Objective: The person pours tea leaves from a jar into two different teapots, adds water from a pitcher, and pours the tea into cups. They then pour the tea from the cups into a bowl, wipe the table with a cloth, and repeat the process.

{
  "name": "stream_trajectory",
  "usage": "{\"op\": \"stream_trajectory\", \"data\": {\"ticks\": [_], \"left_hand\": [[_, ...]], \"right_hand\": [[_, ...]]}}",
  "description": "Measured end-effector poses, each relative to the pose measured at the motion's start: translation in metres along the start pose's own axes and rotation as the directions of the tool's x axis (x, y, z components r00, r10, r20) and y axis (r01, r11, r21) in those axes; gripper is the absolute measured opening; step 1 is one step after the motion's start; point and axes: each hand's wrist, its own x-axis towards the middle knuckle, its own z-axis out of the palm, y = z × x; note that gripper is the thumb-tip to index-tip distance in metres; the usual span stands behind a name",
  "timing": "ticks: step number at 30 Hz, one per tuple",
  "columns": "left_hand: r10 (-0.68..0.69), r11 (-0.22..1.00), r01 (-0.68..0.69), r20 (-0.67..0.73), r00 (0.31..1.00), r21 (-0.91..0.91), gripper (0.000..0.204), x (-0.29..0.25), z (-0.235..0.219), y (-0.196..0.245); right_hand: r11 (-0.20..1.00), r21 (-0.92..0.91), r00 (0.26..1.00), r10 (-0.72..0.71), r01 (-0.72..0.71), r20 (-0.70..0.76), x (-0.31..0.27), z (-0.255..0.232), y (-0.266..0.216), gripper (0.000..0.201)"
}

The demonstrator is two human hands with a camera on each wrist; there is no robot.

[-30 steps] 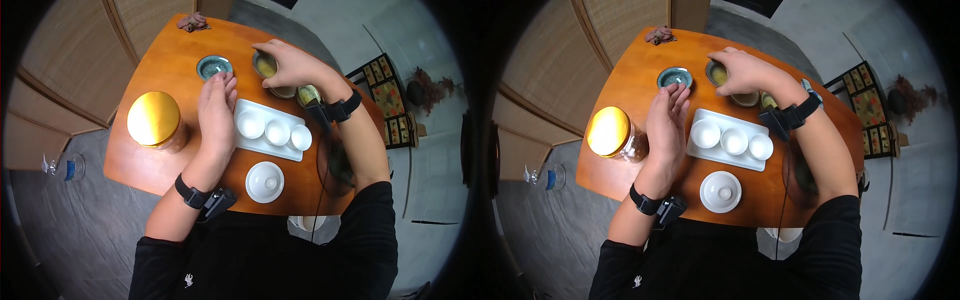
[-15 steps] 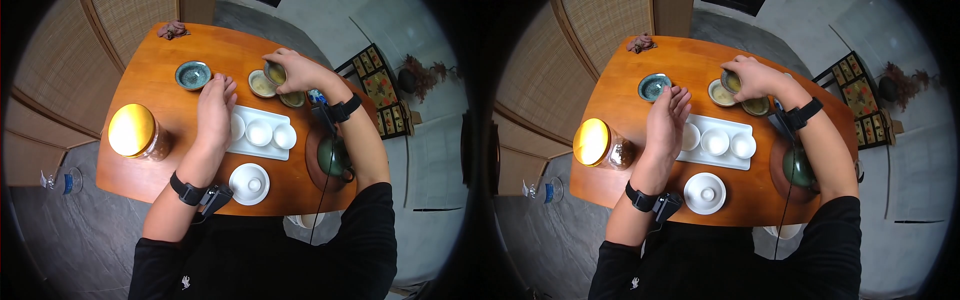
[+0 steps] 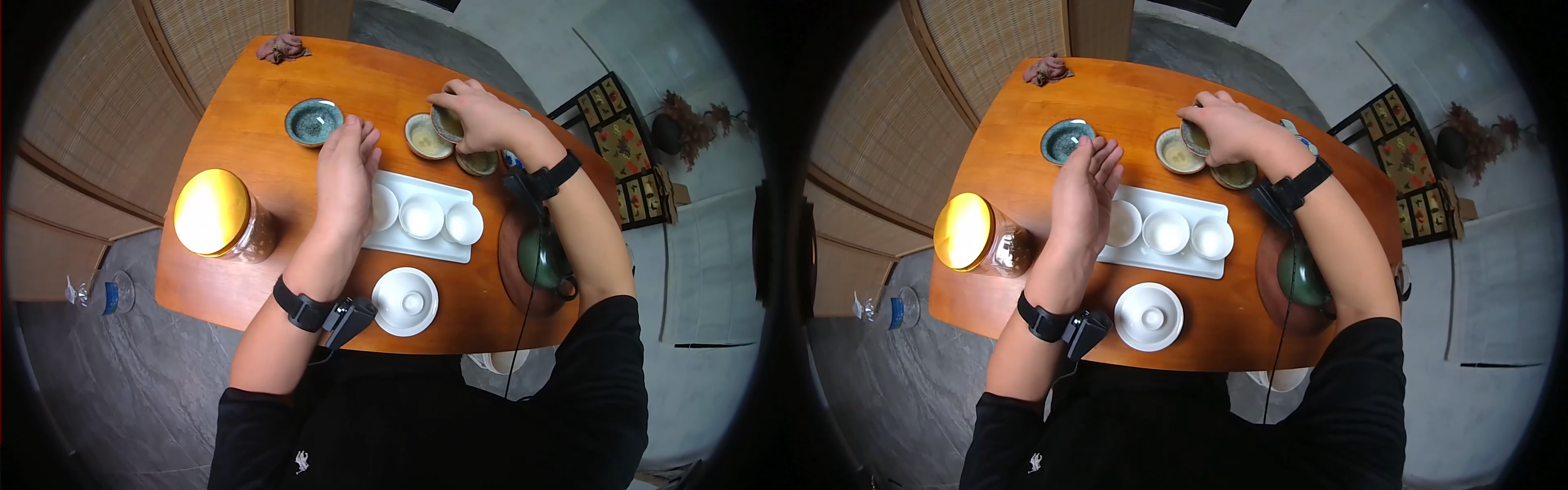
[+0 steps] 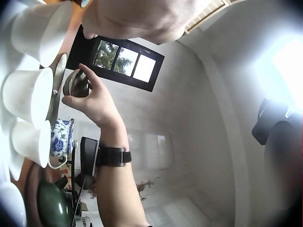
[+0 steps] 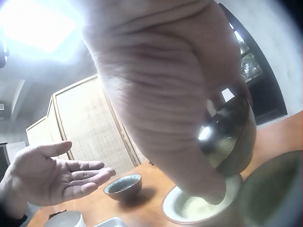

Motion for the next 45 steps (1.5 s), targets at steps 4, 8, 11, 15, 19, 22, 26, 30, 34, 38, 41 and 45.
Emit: {"op": "stream_trajectory", "data": {"ticks": [4,8,11,15,19,22,26,30,34,38,41,45], "left_hand": [[-0.001,1.000,0.001,-0.011,1.000,-0.005,0.051,0.001,-0.001,0.001],[-0.002,1.000,0.002,-0.005,1.000,-0.002,0.051,0.002,-0.002,0.000],[-0.006,1.000,0.006,0.001,1.000,-0.004,0.053,0.002,-0.003,-0.001],[-0.028,0.999,0.028,0.013,1.000,-0.027,0.056,0.003,-0.002,0.000],[-0.063,0.994,0.065,0.036,0.997,-0.087,0.056,0.006,-0.002,-0.003],[-0.078,0.990,0.083,0.049,0.996,-0.112,0.055,0.006,-0.004,-0.003],[-0.089,0.987,0.095,0.055,0.995,-0.131,0.055,0.006,-0.005,-0.003],[-0.080,0.986,0.087,0.056,0.995,-0.143,0.057,0.005,-0.006,-0.004],[-0.070,0.986,0.077,0.048,0.996,-0.148,0.058,0.002,-0.007,-0.002],[-0.066,0.984,0.074,0.053,0.996,-0.163,0.060,0.002,-0.009,-0.003],[-0.071,0.982,0.080,0.060,0.996,-0.169,0.060,-0.001,-0.007,0.001],[-0.068,0.978,0.078,0.059,0.996,-0.195,0.057,-0.001,-0.006,0.001]], "right_hand": [[0.998,-0.058,1.000,-0.004,0.004,0.001,0.003,0.005,0.001,0.087],[0.996,-0.087,1.000,-0.004,0.004,0.004,0.004,0.007,0.000,0.087],[0.994,-0.106,1.000,-0.005,0.005,0.003,0.002,0.006,-0.002,0.087],[0.989,-0.150,1.000,0.002,-0.002,-0.002,0.003,0.006,-0.004,0.087],[0.980,-0.199,1.000,0.002,-0.005,-0.014,0.000,0.003,-0.010,0.084],[0.968,-0.251,0.999,-0.028,0.016,-0.046,-0.001,0.004,-0.014,0.081],[0.937,-0.348,0.993,-0.069,0.032,-0.095,-0.005,0.006,-0.019,0.073],[0.906,-0.424,0.989,-0.069,0.006,-0.133,-0.003,0.004,-0.024,0.071],[0.876,-0.483,0.980,-0.100,0.004,-0.173,-0.002,0.005,-0.027,0.070],[0.831,-0.555,0.951,-0.200,0.037,-0.236,-0.004,0.007,-0.031,0.047],[0.781,-0.623,0.917,-0.280,0.046,-0.284,-0.005,0.007,-0.035,0.035],[0.735,-0.676,0.888,-0.337,0.040,-0.314,-0.008,0.003,-0.043,0.032]]}}
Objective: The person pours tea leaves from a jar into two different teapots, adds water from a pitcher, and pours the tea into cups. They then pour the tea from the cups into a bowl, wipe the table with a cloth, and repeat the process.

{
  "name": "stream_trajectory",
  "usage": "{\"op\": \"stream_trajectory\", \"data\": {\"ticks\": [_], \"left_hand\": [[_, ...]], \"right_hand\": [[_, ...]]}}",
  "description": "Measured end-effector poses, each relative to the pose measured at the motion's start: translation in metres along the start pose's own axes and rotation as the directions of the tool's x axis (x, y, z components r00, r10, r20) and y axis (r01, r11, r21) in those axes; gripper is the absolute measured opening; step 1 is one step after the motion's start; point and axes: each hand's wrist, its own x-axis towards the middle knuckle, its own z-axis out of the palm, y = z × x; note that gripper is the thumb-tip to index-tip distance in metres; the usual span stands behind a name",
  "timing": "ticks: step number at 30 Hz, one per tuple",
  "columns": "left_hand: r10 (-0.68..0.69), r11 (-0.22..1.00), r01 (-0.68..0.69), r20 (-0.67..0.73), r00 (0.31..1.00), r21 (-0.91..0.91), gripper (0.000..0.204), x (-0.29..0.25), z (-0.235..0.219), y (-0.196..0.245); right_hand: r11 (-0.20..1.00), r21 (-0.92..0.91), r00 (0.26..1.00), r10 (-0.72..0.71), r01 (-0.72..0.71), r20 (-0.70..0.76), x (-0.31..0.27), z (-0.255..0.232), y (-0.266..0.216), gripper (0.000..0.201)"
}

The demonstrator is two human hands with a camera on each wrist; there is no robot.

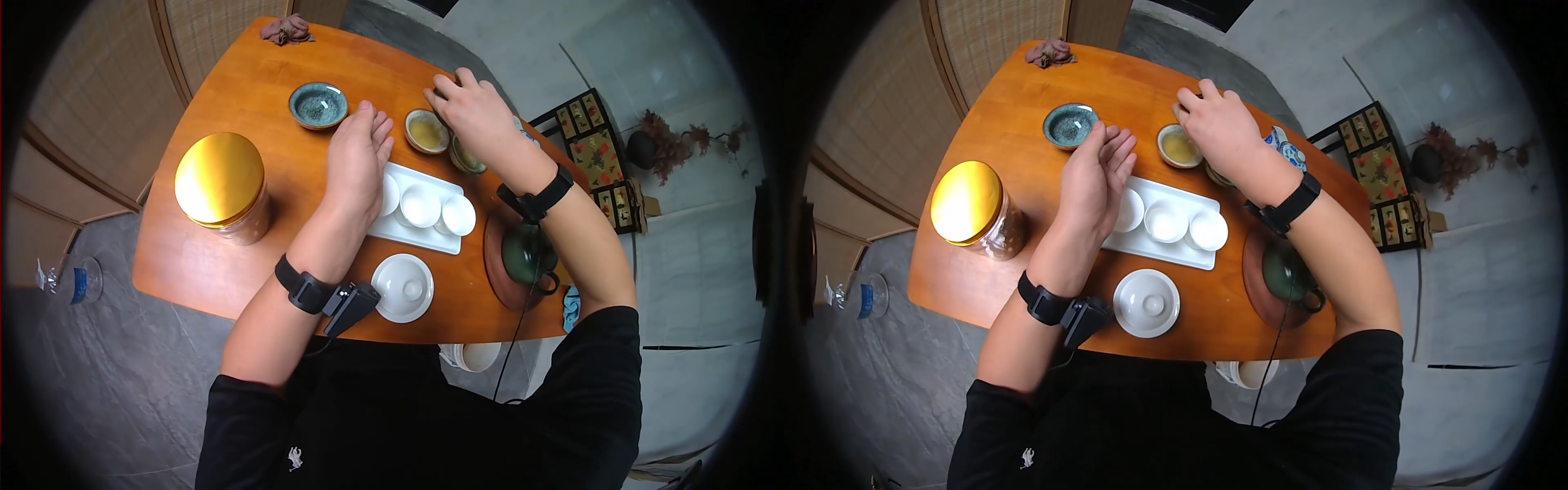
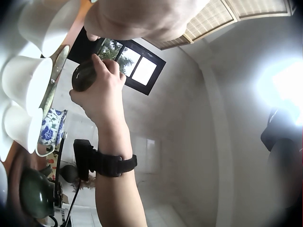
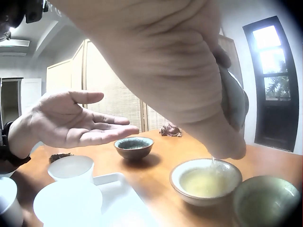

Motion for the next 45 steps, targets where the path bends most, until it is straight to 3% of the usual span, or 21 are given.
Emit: {"op": "stream_trajectory", "data": {"ticks": [9,15,18,21,25,28,31,33,38,45], "left_hand": [[-0.007,1.000,0.007,-0.025,1.000,-0.023,0.049,0.002,-0.001,-0.006],[-0.005,1.000,0.004,-0.006,1.000,-0.031,0.050,-0.002,0.002,-0.006],[0.001,0.999,-0.001,-0.004,1.000,-0.032,0.051,-0.003,0.005,-0.005],[0.015,1.000,-0.016,-0.007,1.000,-0.025,0.051,-0.003,0.004,-0.001],[0.031,0.999,-0.032,-0.019,0.999,-0.040,0.051,-0.004,0.000,0.004],[0.101,0.993,-0.104,-0.066,0.993,-0.049,0.049,-0.002,-0.003,0.018],[0.219,0.973,-0.226,-0.120,0.968,-0.049,0.047,-0.005,-0.002,0.035],[0.299,0.950,-0.310,-0.156,0.941,-0.047,0.047,-0.004,0.001,0.034],[0.354,0.926,-0.375,-0.251,0.901,-0.040,0.049,-0.002,-0.010,0.034],[0.271,0.958,-0.288,-0.316,0.909,-0.007,0.049,-0.002,-0.025,0.024]], "right_hand": [[0.990,-0.134,0.999,-0.045,0.046,0.013,-0.003,-0.002,-0.010,0.030],[0.989,-0.144,0.999,0.036,-0.034,0.009,-0.001,-0.012,-0.022,0.032],[0.998,-0.062,0.998,0.035,-0.033,0.046,-0.003,-0.006,-0.021,0.035],[0.997,0.015,0.993,0.067,-0.069,0.101,-0.005,0.004,-0.020,0.054],[0.970,0.152,0.978,0.170,-0.188,0.124,-0.005,0.002,-0.012,0.063],[0.891,0.270,0.929,0.329,-0.364,0.167,0.004,-0.017,0.000,0.065],[0.726,0.554,0.902,0.417,-0.407,0.116,0.025,-0.025,0.015,0.081],[0.647,0.688,0.932,0.340,-0.328,0.125,0.034,-0.033,0.026,0.083],[0.583,0.776,0.969,0.188,-0.242,0.160,0.060,-0.017,0.005,0.086],[0.533,0.796,0.949,0.043,-0.287,0.313,0.071,0.013,-0.024,0.087]]}}
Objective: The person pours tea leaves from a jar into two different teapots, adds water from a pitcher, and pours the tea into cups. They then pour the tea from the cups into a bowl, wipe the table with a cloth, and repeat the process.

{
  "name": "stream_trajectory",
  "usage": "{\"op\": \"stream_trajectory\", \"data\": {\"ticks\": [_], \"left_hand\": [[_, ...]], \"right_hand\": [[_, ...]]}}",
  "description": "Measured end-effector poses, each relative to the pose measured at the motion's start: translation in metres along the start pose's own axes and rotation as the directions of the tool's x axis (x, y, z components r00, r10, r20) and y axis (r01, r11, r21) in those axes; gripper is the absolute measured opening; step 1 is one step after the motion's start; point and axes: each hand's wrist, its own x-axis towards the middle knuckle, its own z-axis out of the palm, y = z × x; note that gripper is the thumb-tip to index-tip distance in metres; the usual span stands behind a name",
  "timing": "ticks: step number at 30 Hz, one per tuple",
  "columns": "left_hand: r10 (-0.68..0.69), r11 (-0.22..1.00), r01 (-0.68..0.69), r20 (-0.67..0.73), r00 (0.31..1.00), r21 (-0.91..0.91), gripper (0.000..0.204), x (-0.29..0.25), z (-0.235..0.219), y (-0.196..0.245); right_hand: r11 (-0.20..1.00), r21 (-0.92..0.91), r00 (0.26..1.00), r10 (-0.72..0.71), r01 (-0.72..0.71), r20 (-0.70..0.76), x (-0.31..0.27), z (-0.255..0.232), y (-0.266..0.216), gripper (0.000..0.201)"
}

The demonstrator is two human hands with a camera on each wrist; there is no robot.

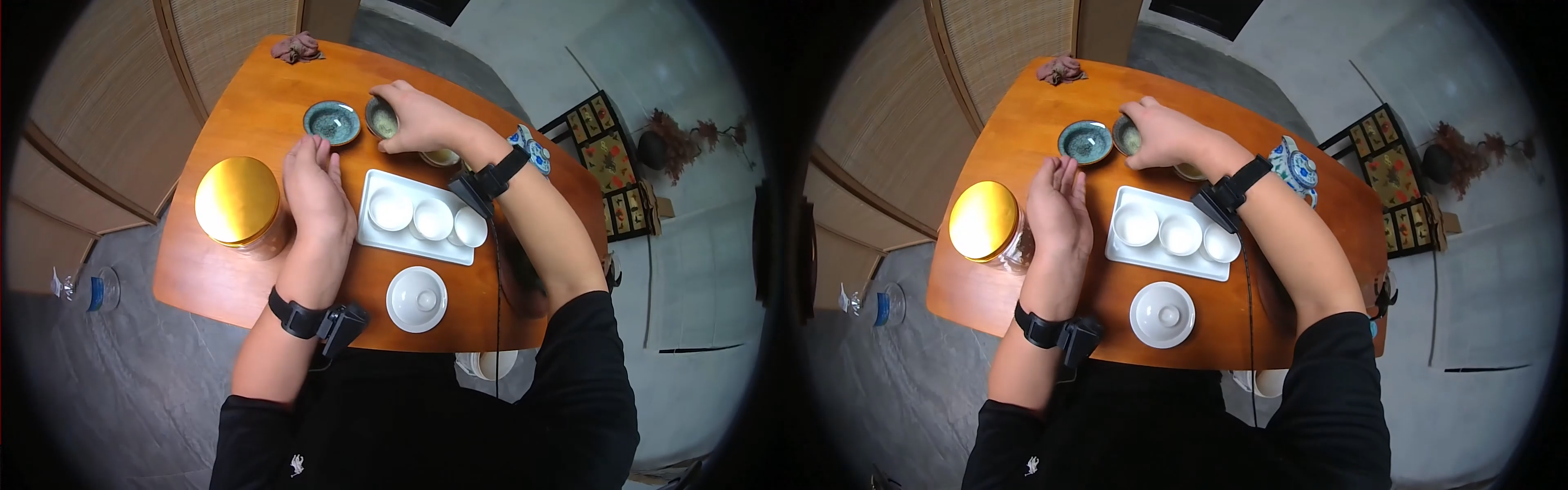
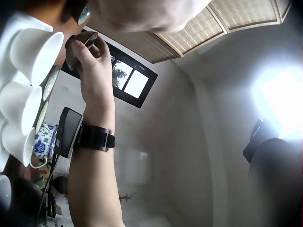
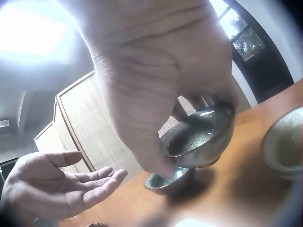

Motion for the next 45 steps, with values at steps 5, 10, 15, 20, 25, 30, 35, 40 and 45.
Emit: {"op": "stream_trajectory", "data": {"ticks": [5,10,15,20,25,30,35,40,45], "left_hand": [[-0.093,0.993,0.091,0.031,0.995,0.072,0.058,0.005,-0.006,-0.011],[-0.149,0.983,0.144,0.036,0.988,0.114,0.062,0.006,-0.006,-0.014],[-0.151,0.985,0.147,0.031,0.988,0.094,0.063,0.009,-0.006,-0.017],[-0.137,0.988,0.132,0.065,0.988,0.076,0.061,0.014,-0.008,-0.018],[-0.123,0.991,0.120,0.049,0.991,0.061,0.059,0.017,-0.010,-0.019],[-0.124,0.990,0.121,0.044,0.991,0.066,0.060,0.017,-0.010,-0.021],[-0.224,0.971,0.222,0.008,0.975,0.087,0.063,0.009,-0.016,-0.022],[-0.183,0.977,0.185,-0.021,0.983,0.103,0.052,-0.006,-0.013,-0.011],[-0.038,0.996,0.026,0.135,0.990,0.088,0.036,-0.023,0.003,0.000]], "right_hand": [[1.000,-0.012,0.998,0.010,-0.009,0.055,0.001,0.005,0.000,0.087],[1.000,-0.010,0.995,-0.004,0.005,0.098,-0.001,0.012,0.000,0.089],[0.999,-0.031,0.991,0.012,-0.007,0.136,0.001,0.018,0.000,0.090],[0.997,-0.071,0.983,0.022,-0.009,0.184,0.001,0.020,-0.004,0.092],[0.996,-0.094,0.977,0.030,-0.011,0.209,0.002,0.022,-0.006,0.095],[0.994,-0.111,0.980,0.031,-0.010,0.195,0.003,0.024,-0.002,0.097],[0.994,-0.112,0.978,0.035,-0.012,0.208,0.001,0.022,-0.002,0.098],[0.998,-0.067,0.992,0.014,-0.005,0.129,-0.008,0.002,0.018,0.098],[0.987,-0.115,0.972,0.136,-0.115,0.191,-0.036,-0.020,0.036,0.100]]}}
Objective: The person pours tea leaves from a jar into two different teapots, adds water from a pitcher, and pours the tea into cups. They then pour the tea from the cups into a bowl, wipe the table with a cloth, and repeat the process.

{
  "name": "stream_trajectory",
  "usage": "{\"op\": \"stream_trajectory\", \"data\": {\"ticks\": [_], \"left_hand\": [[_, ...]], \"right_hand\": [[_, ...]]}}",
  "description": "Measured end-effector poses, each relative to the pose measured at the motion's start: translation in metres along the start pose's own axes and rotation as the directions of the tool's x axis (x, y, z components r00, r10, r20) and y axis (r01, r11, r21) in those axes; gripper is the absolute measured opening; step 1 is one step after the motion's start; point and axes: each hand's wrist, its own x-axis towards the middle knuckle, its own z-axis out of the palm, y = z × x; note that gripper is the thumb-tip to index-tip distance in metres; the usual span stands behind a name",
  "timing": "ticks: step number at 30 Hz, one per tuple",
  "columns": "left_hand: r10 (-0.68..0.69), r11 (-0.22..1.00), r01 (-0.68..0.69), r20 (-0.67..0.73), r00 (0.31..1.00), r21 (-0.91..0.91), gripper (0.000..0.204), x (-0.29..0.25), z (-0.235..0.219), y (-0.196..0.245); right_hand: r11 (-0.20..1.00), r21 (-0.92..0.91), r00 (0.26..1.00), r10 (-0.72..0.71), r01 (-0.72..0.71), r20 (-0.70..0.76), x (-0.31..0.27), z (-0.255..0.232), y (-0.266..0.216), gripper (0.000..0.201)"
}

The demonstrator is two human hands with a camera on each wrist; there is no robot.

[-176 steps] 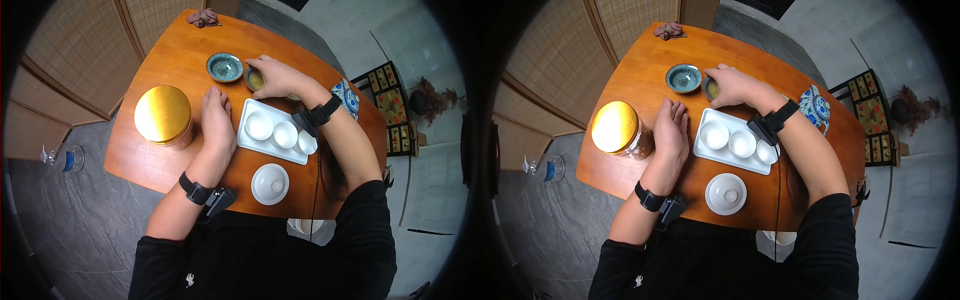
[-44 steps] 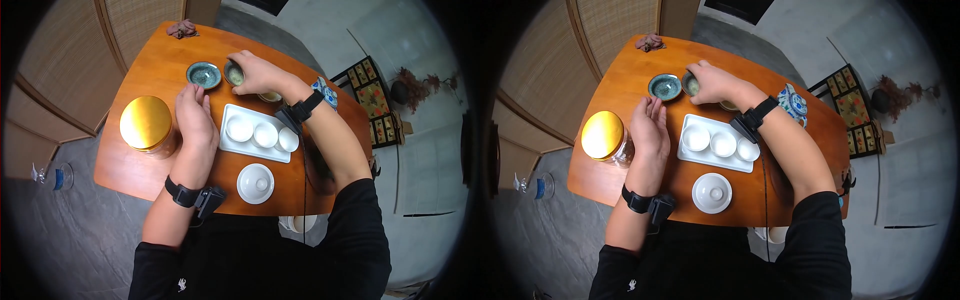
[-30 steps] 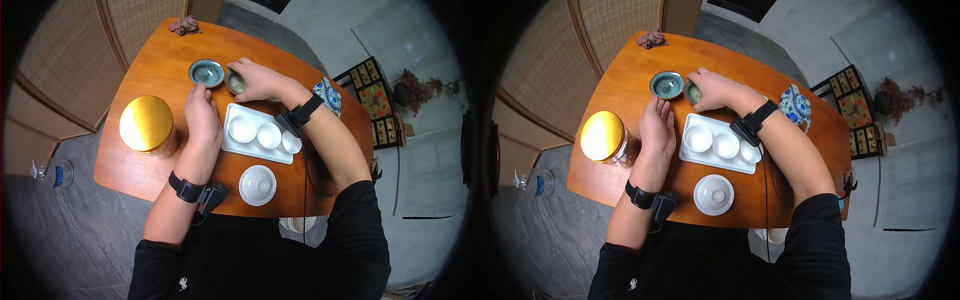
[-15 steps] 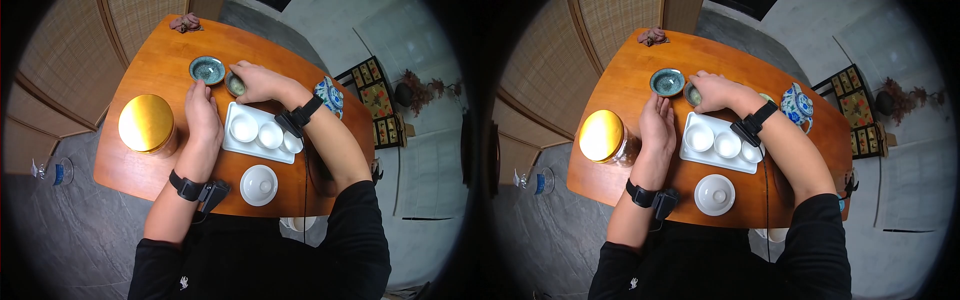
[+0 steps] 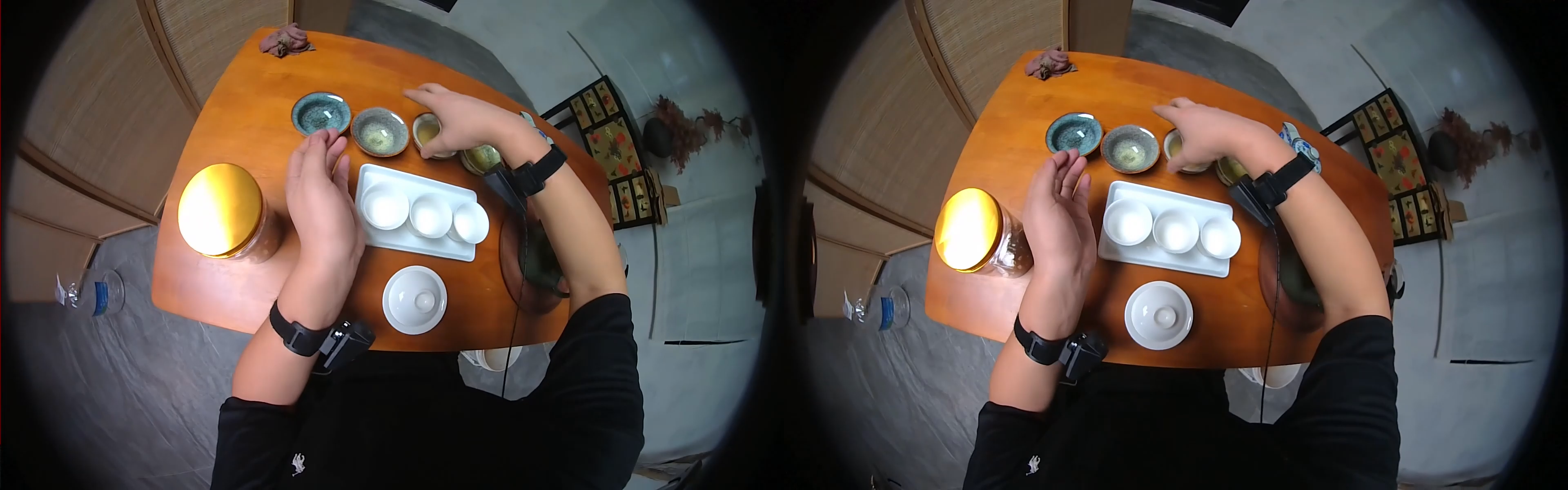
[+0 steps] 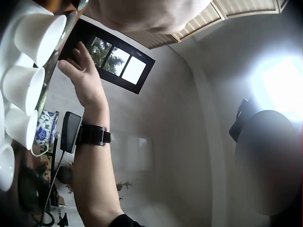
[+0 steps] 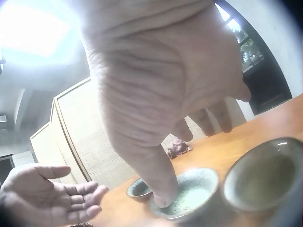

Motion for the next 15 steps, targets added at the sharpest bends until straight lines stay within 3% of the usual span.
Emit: {"op": "stream_trajectory", "data": {"ticks": [4,10,15], "left_hand": [[-0.037,0.999,0.037,0.077,0.996,0.002,0.034,-0.004,0.011,-0.005],[-0.085,0.996,0.085,0.071,0.994,0.003,0.031,-0.004,0.009,-0.015],[-0.068,0.998,0.069,0.065,0.996,-0.011,0.030,-0.004,0.008,-0.017]], "right_hand": [[0.999,-0.020,0.998,0.040,-0.039,0.054,-0.007,0.016,0.013,0.106],[0.993,-0.094,0.994,0.073,-0.065,0.085,-0.005,0.027,0.013,0.105],[0.997,-0.019,0.995,0.073,-0.071,0.066,0.001,0.037,0.018,0.104]]}}
